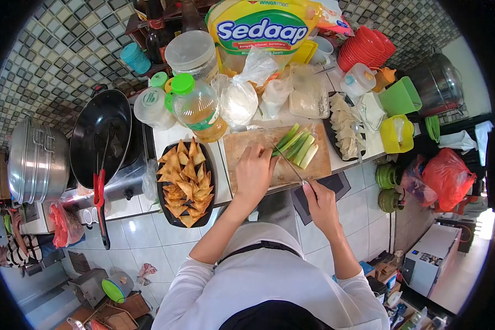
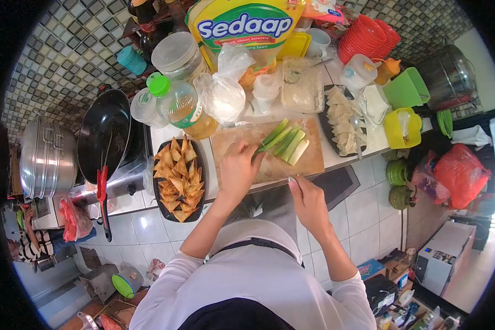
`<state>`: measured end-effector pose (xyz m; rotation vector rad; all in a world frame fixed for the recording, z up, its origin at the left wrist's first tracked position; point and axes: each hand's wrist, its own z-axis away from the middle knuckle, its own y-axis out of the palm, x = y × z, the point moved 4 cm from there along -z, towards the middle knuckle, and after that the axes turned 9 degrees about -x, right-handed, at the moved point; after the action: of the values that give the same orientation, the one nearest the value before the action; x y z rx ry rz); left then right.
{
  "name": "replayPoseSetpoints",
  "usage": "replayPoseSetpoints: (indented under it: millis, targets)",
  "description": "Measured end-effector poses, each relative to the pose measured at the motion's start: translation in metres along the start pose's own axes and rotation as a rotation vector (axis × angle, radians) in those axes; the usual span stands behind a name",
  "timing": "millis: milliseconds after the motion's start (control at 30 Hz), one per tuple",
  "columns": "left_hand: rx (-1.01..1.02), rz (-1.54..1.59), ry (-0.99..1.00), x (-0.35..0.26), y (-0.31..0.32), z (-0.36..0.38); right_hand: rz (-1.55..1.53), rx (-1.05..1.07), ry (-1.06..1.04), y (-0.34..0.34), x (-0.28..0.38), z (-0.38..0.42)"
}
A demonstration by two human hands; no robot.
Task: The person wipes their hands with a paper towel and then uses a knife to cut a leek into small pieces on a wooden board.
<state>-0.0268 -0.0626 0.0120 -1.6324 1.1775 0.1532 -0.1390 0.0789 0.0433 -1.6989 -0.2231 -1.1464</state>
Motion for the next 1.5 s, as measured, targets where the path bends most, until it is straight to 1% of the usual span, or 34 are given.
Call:
replayPoseSetpoints:
  millis: [133,233,367,533,567,633,700,833,933,1000,1033,1100,1133,1200,1267,1333,1400,1500]
  targets:
    - [0.009,-0.001,-0.033,0.000,0.000,-0.001,0.016,-0.010,-0.024,0.003,-0.002,0.000]
    - [0.003,-0.013,-0.005,0.000,-0.001,-0.002,0.053,0.008,0.025,0.005,0.001,0.000]
    - [-0.002,0.027,0.015,0.001,-0.001,-0.003,0.073,0.023,0.034,0.007,0.000,-0.002]
    - [-0.012,0.015,0.042,0.002,0.005,-0.001,0.129,-0.016,-0.034,0.012,0.003,-0.008]
    - [-0.001,-0.032,0.062,0.000,0.006,-0.001,0.129,-0.018,-0.032,0.012,0.003,-0.009]
    - [0.007,-0.081,0.090,-0.001,0.006,-0.002,0.151,0.025,0.004,0.014,0.001,-0.012]
    - [-0.003,-0.014,0.042,0.004,0.004,-0.003,0.170,0.036,-0.008,0.012,0.001,-0.011]
    - [-0.006,-0.024,0.062,0.006,0.004,-0.005,0.181,0.060,-0.005,0.002,0.003,-0.005]
    - [0.027,-0.063,0.052,0.007,0.005,-0.005,0.160,0.025,-0.047,0.002,0.002,-0.004]
    - [0.087,-0.106,0.017,0.008,0.008,-0.007,0.169,0.031,-0.020,0.003,0.001,-0.002]
    - [0.086,-0.103,0.026,0.008,0.007,-0.008,0.181,0.041,0.002,0.003,0.000,-0.001]
    - [0.164,-0.074,0.006,0.012,0.004,-0.010,0.197,0.037,0.005,0.002,0.003,0.003]
    - [0.160,-0.080,0.021,0.012,0.004,-0.011,0.210,0.036,0.008,0.003,0.005,0.005]
    - [0.215,-0.170,0.063,0.012,0.008,-0.009,0.222,0.024,-0.002,0.006,0.006,0.007]
    - [0.227,-0.177,0.068,0.008,0.007,-0.011,0.238,0.013,-0.008,0.008,0.003,0.008]
    - [0.242,-0.186,0.068,0.008,0.005,-0.009,0.163,-0.020,-0.044,0.011,-0.001,0.009]
    - [0.203,-0.135,0.064,0.010,0.004,-0.007,0.158,-0.023,-0.041,0.007,0.002,0.012]
    - [0.210,-0.111,0.065,0.009,0.002,-0.008,0.187,-0.009,-0.032,0.001,0.000,0.015]
